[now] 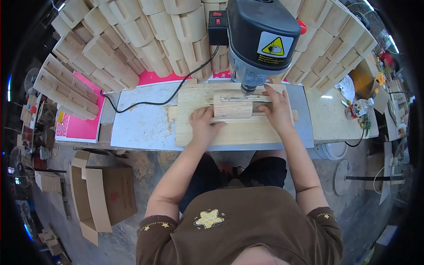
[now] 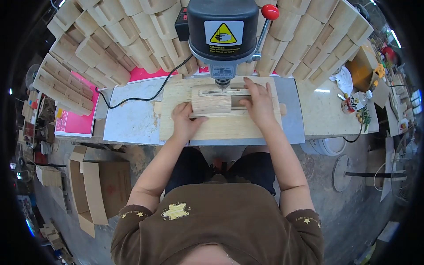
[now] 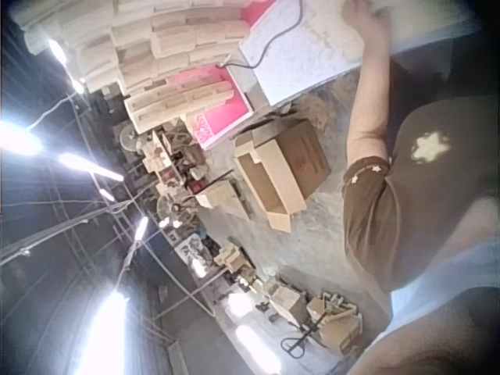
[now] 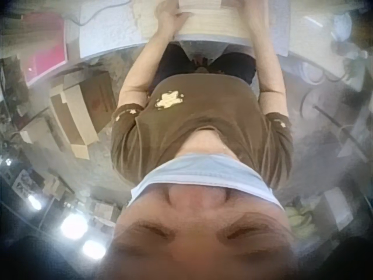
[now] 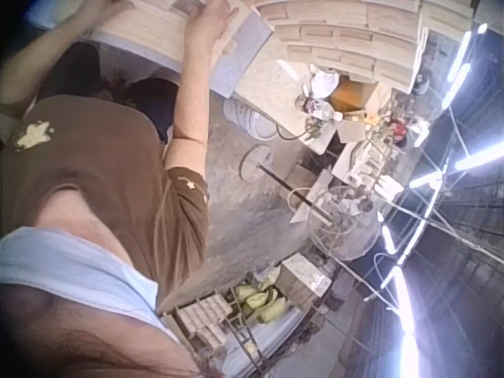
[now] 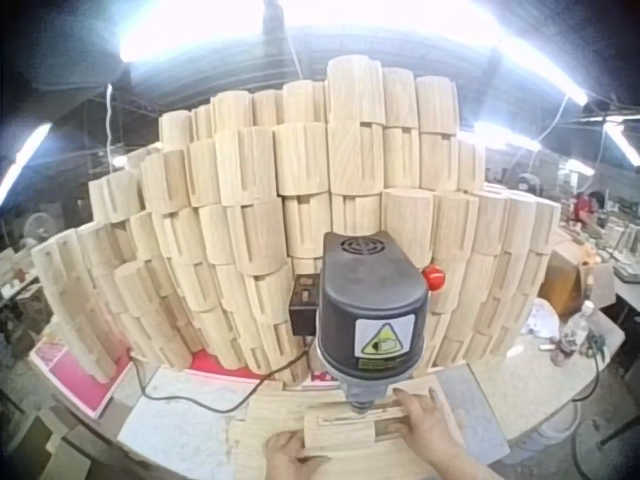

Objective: Use a machine to route a channel or slot into the side of cylindrical wooden blocks.

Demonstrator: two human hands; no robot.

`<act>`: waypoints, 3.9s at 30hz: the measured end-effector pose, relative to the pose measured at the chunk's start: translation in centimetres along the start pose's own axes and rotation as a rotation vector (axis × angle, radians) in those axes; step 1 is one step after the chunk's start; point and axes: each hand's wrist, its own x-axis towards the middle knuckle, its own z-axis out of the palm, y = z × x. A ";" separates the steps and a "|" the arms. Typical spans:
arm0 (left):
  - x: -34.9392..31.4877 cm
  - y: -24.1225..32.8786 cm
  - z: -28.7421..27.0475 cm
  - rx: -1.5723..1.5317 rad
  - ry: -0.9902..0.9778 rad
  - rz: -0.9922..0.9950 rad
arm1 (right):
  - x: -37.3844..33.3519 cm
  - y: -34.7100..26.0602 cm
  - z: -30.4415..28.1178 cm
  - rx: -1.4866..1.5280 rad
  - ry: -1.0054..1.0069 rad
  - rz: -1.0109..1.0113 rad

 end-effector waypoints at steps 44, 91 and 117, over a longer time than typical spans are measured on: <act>0.1 -1.5 -0.1 0.036 -0.112 -0.025 | -0.1 -3.9 -5.0 0.132 0.568 -0.302; 0.8 1.0 2.4 0.011 -0.087 0.025 | 10.5 -7.2 -12.2 0.010 0.560 -0.092; -4.0 -3.1 -12.7 -0.436 -0.148 -0.412 | -4.6 -0.2 -5.5 -0.129 -0.103 -0.219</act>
